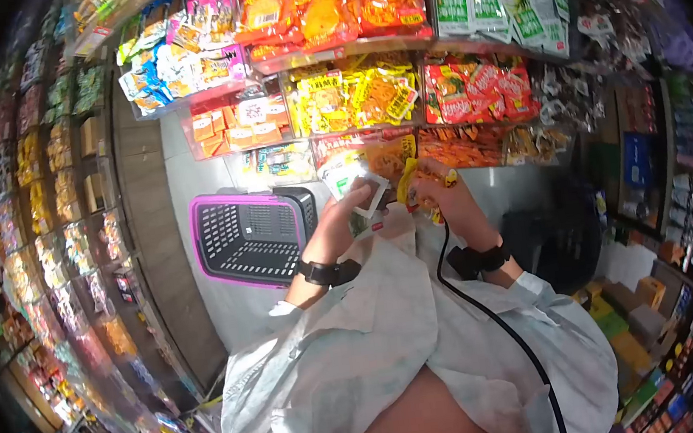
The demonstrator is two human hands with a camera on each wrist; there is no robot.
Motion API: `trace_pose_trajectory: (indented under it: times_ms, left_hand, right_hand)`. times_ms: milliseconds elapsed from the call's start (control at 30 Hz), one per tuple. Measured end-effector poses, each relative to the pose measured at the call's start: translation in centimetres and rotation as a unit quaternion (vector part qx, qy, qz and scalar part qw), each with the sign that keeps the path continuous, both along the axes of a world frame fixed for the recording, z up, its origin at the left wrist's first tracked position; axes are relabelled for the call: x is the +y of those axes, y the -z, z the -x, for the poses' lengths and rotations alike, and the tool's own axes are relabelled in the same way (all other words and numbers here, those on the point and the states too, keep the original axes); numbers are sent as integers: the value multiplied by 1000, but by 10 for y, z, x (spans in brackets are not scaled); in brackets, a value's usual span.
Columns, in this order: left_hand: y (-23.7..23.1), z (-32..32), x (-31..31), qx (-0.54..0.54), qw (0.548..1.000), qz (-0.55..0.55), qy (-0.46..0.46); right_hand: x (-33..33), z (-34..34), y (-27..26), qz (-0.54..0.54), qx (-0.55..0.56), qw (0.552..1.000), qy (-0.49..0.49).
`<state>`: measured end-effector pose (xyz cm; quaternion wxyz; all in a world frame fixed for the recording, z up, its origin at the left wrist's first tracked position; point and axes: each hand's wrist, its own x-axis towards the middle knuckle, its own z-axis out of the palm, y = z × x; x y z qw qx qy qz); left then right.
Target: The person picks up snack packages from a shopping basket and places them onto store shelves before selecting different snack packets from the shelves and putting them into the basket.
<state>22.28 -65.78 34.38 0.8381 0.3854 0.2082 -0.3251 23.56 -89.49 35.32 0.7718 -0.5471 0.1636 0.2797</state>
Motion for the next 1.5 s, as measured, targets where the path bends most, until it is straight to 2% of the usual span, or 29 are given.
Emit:
trace_pose_trajectory:
  times_ms: [33,100,200,267,367,500,600,667,733,800,833,867,1000,1067,1100,1167,1267,1300,1400,1467,1500]
  left_hand:
    - [-13,-3,-11,34,997,21,-67]
    - [-4,-10,-17,19,996,-6,-92]
    - [-6,-16,-26,30,987,-21,-159]
    - [-8,-21,-31,36,979,-25,-199]
    - [-10,-26,-33,31,971,-68,-229]
    - [7,-43,-7,6,974,-88,-207]
    - [25,-60,26,-34,972,-126,-197]
    - [25,-75,41,-81,958,-173,-213]
    - [19,-86,74,-42,984,-123,-124]
    - [33,-93,100,51,980,-152,-121]
    - [37,-97,113,48,983,-142,-103]
    - [40,-97,125,48,987,-131,-84]
    - [49,-98,159,50,995,-91,8]
    - [55,-102,162,26,996,-76,31]
    - [50,-104,162,16,997,-69,43]
    - [52,-107,164,-1,996,-47,80]
    - [53,-106,151,-56,992,-73,88]
    - [45,-108,154,-69,989,-49,119]
    - [33,-94,141,-2,998,-34,50]
    - [52,-82,135,-206,970,-119,57]
    - [48,-78,134,-220,963,-141,59]
  right_hand:
    - [-4,-15,-3,-16,-9,1000,-10]
    - [-11,-42,2,-69,3,997,-27]
    - [-15,-71,15,-73,10,996,-51]
    - [-11,-81,48,-60,-6,997,-47]
    - [2,-93,58,-54,2,997,-53]
    - [23,-113,48,-77,24,995,-65]
    - [51,-124,49,-38,-33,998,-28]
    - [71,-127,53,-9,-7,1000,14]
    - [90,-126,65,44,6,998,45]
    - [103,-120,79,115,13,991,63]
    - [105,-118,79,62,9,997,54]
    - [113,-110,81,96,-1,990,102]
    - [127,-88,56,42,45,985,161]
    - [135,-82,41,-9,74,982,174]
    - [141,-79,32,-2,65,982,179]
    - [152,-76,19,10,46,982,181]
    - [152,-71,22,20,43,993,106]
    - [154,-70,21,40,39,993,101]
    - [157,-69,26,62,-6,996,72]
    - [156,-67,22,66,4,997,47]
    - [152,-67,21,76,14,997,26]
